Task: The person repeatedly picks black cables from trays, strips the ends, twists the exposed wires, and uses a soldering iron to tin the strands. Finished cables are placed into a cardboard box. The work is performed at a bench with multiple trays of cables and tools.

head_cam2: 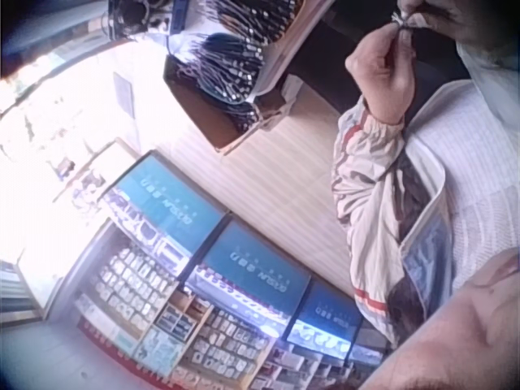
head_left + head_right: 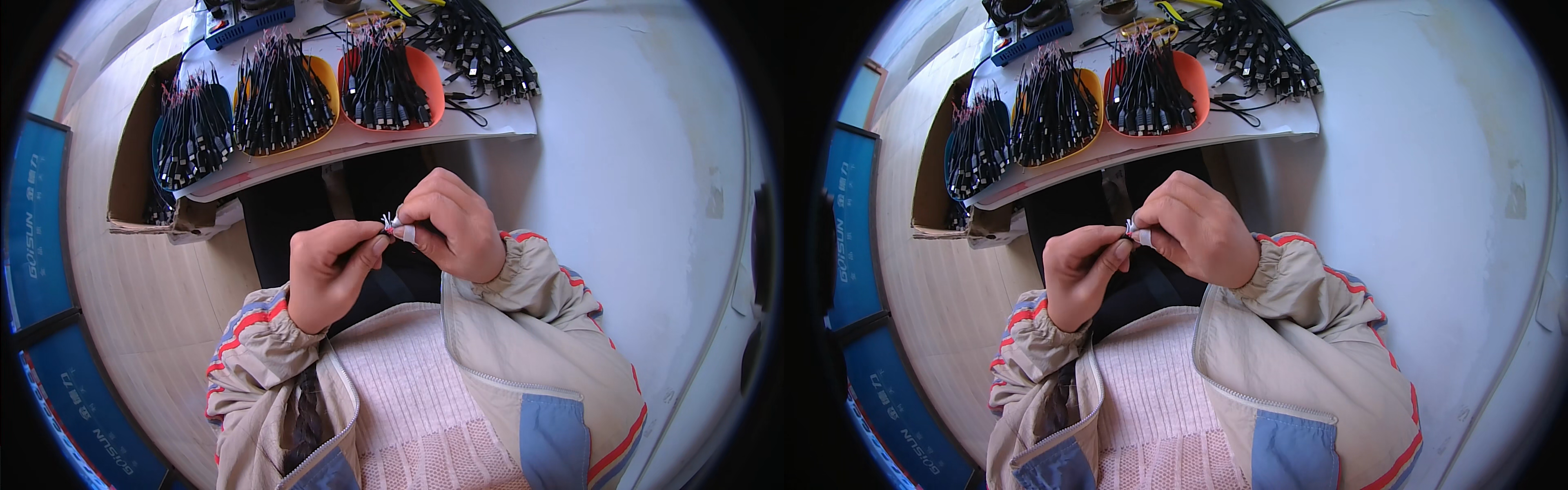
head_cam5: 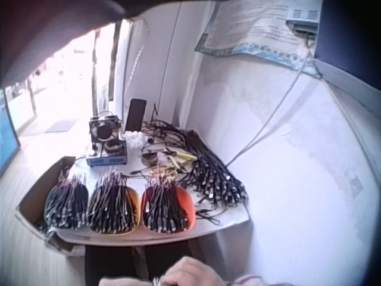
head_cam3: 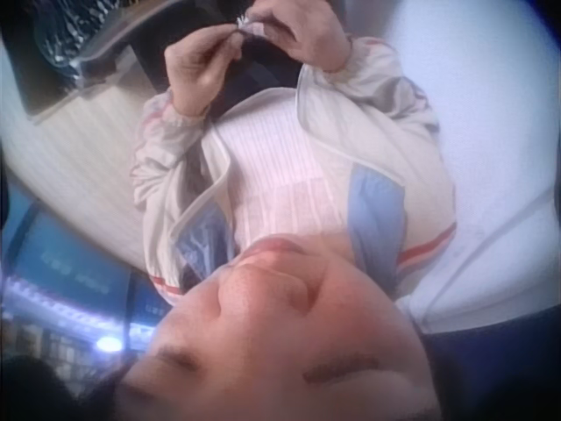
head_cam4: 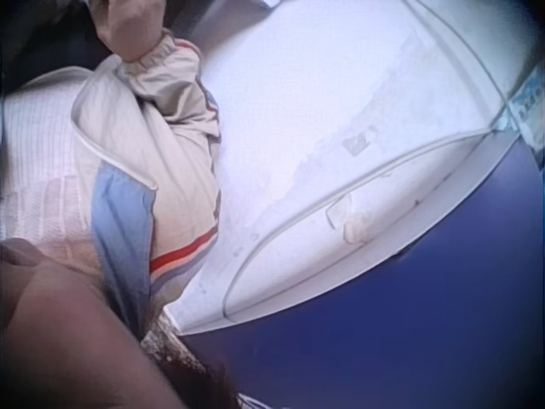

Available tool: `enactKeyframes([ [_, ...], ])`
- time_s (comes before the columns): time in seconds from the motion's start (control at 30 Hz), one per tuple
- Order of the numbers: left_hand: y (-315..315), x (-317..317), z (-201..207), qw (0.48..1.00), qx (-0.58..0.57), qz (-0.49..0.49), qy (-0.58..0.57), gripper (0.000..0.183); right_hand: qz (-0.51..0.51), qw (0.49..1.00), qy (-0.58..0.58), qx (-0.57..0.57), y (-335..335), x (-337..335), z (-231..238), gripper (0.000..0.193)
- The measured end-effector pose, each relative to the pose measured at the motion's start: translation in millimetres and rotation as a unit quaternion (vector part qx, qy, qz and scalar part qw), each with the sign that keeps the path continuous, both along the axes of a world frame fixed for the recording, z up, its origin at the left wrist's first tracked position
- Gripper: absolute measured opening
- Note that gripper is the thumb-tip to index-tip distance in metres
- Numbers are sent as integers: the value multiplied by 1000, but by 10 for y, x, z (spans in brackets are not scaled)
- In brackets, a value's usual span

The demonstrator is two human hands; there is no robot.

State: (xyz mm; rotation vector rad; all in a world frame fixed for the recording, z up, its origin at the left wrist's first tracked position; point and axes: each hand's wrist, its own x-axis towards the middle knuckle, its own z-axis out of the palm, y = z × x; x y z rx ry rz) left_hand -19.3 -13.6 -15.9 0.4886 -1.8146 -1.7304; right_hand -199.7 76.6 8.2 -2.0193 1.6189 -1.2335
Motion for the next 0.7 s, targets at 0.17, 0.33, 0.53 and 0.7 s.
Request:
enactKeyframes([
  [0.17, -33, 31, -10, 989, -147, 23, -13, 10, -3, 907, -363, 215, 56, 67, -52, 22],
  [0.33, -183, 102, -44, 954, 253, -150, 57, 12, 51, 972, -206, 100, 27, 0, -16, 22],
  [0.53, -157, 81, -75, 923, 334, -175, 72, 13, 63, 984, -140, 92, 46, 28, 40, 22],
  [0.7, -68, 69, -85, 938, 316, -111, 86, 13, 36, 999, -37, 4, 45, 11, 7, 20],
])
